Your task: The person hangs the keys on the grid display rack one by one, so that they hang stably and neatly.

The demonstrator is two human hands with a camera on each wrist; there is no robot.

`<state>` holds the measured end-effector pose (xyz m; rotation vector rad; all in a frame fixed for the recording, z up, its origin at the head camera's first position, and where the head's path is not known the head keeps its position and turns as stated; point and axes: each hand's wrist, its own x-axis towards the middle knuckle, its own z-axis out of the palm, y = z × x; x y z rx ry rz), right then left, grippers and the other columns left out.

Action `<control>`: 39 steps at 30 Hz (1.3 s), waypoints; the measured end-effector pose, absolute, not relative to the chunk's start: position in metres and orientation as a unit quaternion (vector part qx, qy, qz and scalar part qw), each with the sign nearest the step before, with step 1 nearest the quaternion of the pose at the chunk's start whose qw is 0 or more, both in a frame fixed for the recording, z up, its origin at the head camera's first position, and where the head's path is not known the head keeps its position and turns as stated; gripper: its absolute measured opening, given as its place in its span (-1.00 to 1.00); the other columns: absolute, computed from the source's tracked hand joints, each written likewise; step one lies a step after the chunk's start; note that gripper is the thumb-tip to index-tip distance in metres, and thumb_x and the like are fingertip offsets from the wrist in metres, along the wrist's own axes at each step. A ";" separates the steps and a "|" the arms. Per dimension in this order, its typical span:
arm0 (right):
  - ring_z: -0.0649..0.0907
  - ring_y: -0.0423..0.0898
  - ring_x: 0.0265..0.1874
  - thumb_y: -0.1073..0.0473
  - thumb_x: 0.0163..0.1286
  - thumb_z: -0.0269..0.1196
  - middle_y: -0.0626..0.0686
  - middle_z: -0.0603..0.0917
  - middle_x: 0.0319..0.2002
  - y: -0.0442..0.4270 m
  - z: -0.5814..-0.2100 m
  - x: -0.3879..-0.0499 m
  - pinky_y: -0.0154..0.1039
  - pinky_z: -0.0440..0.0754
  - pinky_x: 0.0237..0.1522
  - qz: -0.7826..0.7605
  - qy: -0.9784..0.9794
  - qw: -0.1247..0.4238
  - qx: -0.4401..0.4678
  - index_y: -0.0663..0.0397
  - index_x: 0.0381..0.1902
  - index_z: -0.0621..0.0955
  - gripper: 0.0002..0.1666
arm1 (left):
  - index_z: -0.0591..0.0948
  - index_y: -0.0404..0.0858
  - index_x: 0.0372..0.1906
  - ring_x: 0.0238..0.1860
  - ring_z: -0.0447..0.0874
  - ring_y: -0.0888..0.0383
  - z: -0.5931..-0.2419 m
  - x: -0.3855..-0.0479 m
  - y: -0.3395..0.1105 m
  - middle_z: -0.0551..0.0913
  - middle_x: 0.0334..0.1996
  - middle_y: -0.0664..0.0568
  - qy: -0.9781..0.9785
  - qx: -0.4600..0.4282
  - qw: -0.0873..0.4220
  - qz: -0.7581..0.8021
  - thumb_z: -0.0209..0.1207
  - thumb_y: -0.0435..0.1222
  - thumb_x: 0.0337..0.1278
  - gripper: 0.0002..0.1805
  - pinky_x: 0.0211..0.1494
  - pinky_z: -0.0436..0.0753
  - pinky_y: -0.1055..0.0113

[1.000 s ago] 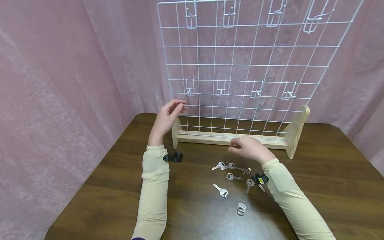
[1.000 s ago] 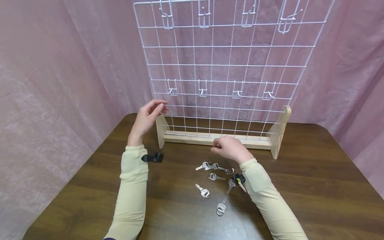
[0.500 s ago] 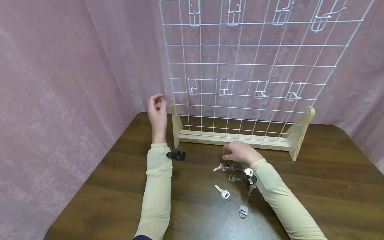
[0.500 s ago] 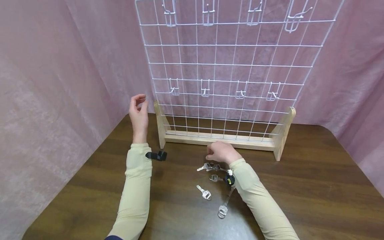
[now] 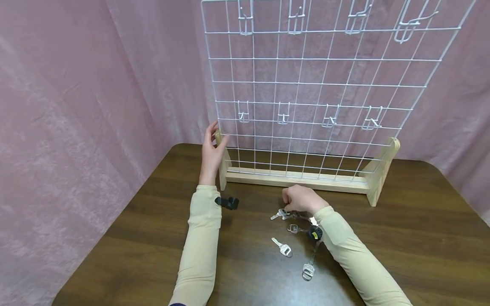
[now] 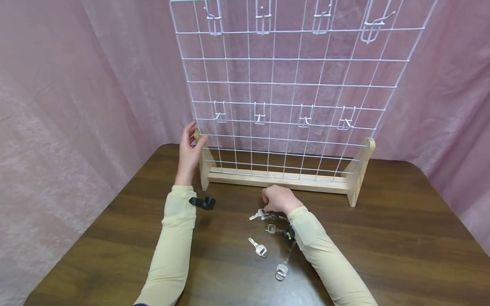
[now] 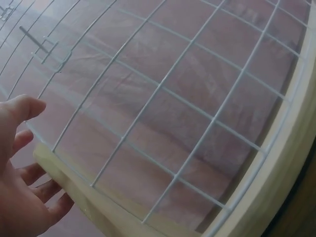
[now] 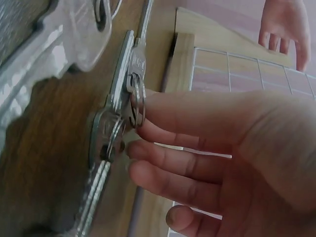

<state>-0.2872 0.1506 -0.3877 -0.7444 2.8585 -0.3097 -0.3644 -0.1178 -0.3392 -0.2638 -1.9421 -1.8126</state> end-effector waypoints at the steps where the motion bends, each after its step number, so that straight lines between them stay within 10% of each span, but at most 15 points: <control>1: 0.49 -0.18 -0.53 0.19 0.09 0.40 -0.07 0.57 -0.54 0.151 -0.388 -0.287 -0.28 0.44 -0.44 -0.106 0.959 0.085 -0.248 0.05 -0.46 0.57 -0.82 | 0.29 -0.18 0.41 0.33 0.31 -0.09 -0.340 -0.365 -0.117 0.34 0.34 -0.18 -0.706 -0.096 0.234 -0.662 0.21 -0.28 0.25 -0.36 0.31 0.38 0.05; 20: 0.42 -0.20 -0.59 0.50 -0.10 0.14 -0.11 0.46 -0.64 0.149 -0.389 -0.286 -0.35 0.34 -0.52 -0.118 0.951 0.094 -0.271 0.06 -0.53 0.54 -0.76 | 0.43 -0.22 0.27 0.16 0.49 -0.11 -0.348 -0.372 -0.122 0.51 0.16 -0.21 -0.727 -0.060 0.243 -0.639 0.11 -0.40 0.27 -0.54 0.29 0.42 0.12; 31: 0.54 -0.17 -0.44 0.49 0.05 0.10 0.02 0.67 -0.40 0.155 -0.384 -0.286 -0.22 0.60 -0.23 -0.122 0.942 0.091 -0.298 0.18 -0.33 0.67 -0.72 | 0.39 -0.13 0.32 0.18 0.46 -0.13 -0.351 -0.371 -0.125 0.50 0.14 -0.22 -0.738 -0.069 0.218 -0.635 0.07 -0.38 0.31 -0.52 0.28 0.43 0.04; 39: 0.57 -0.11 -0.40 0.57 -0.01 0.02 0.03 0.63 -0.43 0.158 -0.382 -0.288 -0.20 0.60 -0.22 -0.129 0.932 0.019 -0.338 0.18 -0.45 0.63 -0.68 | 0.32 0.01 0.34 0.17 0.46 -0.12 -0.352 -0.370 -0.127 0.46 0.19 -0.18 -0.755 -0.058 0.188 -0.626 0.05 -0.33 0.32 -0.48 0.13 0.52 0.03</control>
